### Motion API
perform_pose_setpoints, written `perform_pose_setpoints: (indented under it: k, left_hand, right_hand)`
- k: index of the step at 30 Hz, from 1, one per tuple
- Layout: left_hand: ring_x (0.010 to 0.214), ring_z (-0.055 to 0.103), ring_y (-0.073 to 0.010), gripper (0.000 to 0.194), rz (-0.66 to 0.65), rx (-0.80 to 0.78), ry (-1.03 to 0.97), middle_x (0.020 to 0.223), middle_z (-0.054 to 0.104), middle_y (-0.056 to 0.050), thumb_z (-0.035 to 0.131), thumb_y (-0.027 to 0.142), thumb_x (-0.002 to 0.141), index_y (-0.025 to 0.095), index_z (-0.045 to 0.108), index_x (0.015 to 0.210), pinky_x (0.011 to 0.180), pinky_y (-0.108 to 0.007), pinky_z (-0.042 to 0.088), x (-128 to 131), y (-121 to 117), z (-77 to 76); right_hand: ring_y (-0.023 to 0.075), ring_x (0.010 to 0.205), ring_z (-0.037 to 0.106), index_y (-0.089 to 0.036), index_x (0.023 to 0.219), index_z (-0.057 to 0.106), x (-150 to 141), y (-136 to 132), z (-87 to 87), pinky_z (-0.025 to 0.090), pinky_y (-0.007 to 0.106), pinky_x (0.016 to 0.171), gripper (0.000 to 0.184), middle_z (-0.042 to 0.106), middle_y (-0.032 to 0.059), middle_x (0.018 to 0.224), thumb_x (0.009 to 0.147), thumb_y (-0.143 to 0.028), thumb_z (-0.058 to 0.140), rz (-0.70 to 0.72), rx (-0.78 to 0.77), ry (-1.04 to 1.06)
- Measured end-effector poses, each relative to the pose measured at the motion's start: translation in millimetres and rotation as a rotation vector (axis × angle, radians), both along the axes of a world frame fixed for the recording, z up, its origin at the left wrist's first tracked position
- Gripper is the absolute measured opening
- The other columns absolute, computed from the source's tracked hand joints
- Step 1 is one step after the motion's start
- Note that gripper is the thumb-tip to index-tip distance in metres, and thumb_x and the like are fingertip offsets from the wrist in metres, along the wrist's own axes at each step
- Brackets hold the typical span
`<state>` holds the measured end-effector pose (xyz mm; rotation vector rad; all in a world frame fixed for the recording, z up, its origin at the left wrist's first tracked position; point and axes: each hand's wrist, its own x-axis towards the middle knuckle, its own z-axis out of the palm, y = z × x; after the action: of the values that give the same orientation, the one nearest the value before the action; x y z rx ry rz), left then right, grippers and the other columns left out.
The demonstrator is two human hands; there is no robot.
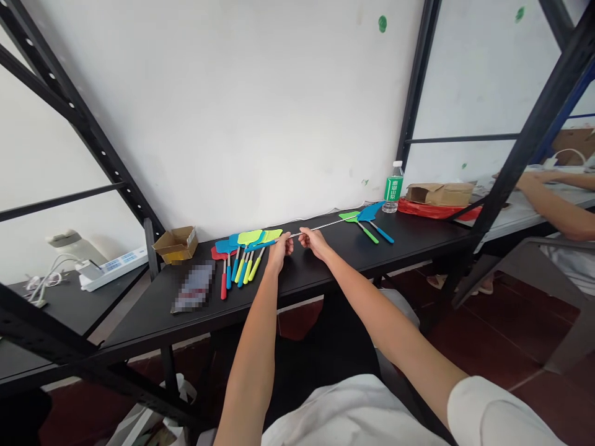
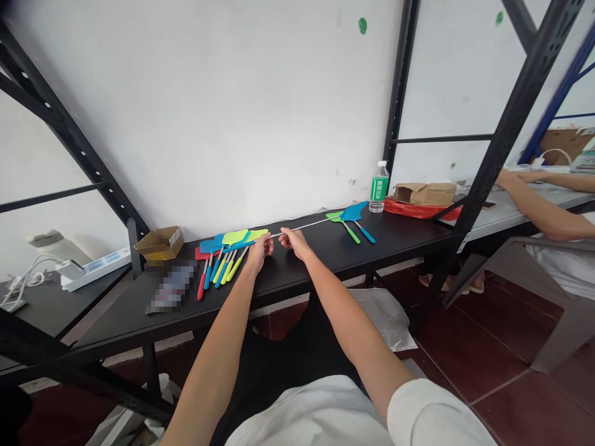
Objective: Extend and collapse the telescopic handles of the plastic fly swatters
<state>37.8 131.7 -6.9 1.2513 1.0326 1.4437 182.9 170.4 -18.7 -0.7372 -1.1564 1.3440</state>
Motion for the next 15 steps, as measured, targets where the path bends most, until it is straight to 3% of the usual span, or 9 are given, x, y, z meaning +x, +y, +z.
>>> perform_pose_setpoints:
  k: [15]
  left_hand:
    - [0.045,0.045,-0.0094,0.033,0.002,0.019,0.003,0.048,0.053,0.001,0.063,0.044,0.079,0.017,0.059,0.06,0.046,-0.022,0.034,-1.8,-2.1,-0.8]
  right_hand:
    - [0.01,0.045,0.05,-0.017,0.056,0.064,-1.7,0.4,-1.9,0.038,0.024,0.048,0.036,0.06,0.0028,0.049,0.075,-0.046,0.072,-0.001,0.011,0.008]
